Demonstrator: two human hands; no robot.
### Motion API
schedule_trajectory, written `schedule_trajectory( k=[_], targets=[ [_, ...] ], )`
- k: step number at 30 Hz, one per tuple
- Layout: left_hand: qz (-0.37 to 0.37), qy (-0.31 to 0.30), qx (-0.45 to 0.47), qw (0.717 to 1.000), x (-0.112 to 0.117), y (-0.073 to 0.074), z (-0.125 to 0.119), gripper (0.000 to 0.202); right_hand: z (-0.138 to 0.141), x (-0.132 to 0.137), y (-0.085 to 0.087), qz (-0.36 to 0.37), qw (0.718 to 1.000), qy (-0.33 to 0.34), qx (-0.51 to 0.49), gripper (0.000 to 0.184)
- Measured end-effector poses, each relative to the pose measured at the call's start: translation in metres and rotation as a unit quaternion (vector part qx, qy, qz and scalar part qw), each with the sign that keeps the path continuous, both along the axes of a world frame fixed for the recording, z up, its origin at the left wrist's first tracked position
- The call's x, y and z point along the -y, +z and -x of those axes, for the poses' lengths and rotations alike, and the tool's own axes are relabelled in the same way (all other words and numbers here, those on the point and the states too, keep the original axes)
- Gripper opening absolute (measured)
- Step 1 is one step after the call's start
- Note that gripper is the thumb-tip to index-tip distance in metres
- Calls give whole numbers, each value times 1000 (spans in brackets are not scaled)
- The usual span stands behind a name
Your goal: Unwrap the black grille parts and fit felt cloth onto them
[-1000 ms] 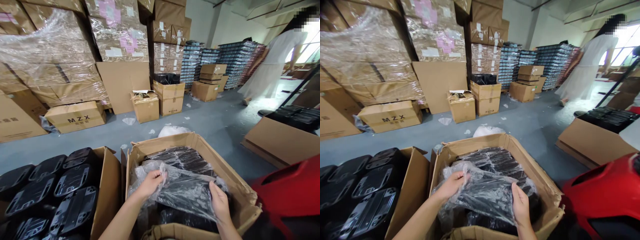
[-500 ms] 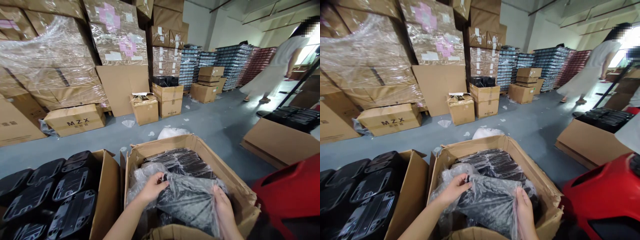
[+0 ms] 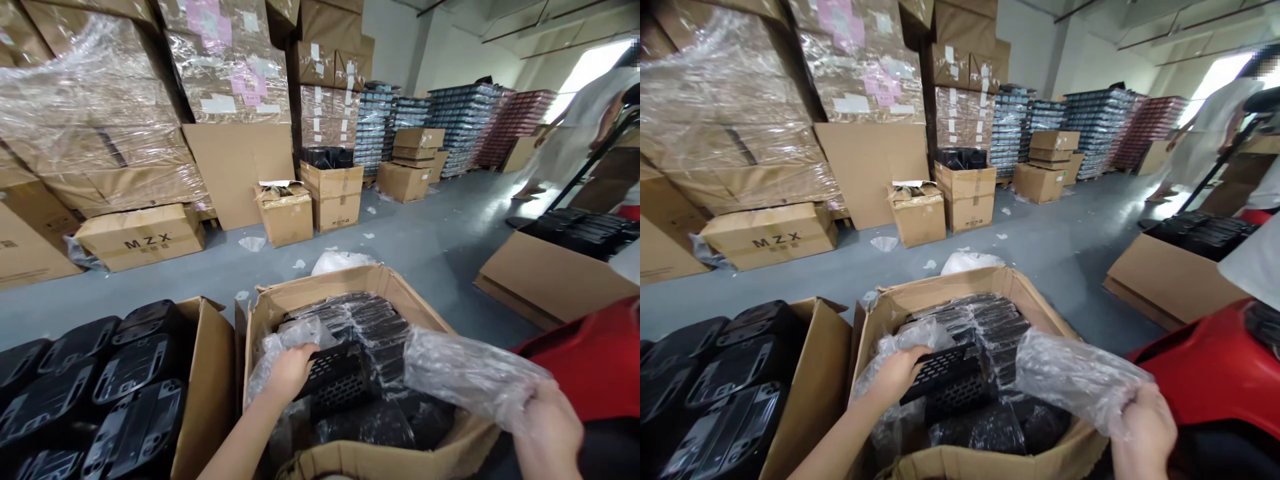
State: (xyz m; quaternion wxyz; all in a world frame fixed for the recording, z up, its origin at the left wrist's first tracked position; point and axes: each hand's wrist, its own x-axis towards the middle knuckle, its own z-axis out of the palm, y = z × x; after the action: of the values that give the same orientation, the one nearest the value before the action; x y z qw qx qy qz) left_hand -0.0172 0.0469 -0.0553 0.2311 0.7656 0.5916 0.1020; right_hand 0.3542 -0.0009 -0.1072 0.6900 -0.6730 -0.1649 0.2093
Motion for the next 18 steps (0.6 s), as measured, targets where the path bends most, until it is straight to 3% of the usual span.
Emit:
schedule_trajectory(
  k=[3, 7, 10, 12, 14, 16, 18],
  targets=[
    [-4, -43, -53, 998, 3, -20, -12, 38, -6, 16, 7, 20, 993, -95, -62, 21],
    [30, -136, -100, 985, 9, -51, -31, 42, 7, 30, 4, 18, 989, -49, -140, 19],
    [62, -141, -145, 977, 10, -63, -32, 38, 13, 26, -8, -37, 984, 45, -168, 15],
    [71, -127, -167, 975, 10, -60, -29, 38, 19, 20, -17, -61, 974, 115, -186, 15],
    [75, -113, -166, 977, 11, -48, -28, 41, 34, 12, -23, -62, 957, 196, -207, 18],
    [74, -89, -92, 989, 15, -30, -32, 53, 58, 6, -25, -60, 934, 259, -237, 21],
    [79, -69, 50, 993, 21, -13, -42, 79, 92, 2, -19, -63, 910, 303, -278, 25]
  ],
)
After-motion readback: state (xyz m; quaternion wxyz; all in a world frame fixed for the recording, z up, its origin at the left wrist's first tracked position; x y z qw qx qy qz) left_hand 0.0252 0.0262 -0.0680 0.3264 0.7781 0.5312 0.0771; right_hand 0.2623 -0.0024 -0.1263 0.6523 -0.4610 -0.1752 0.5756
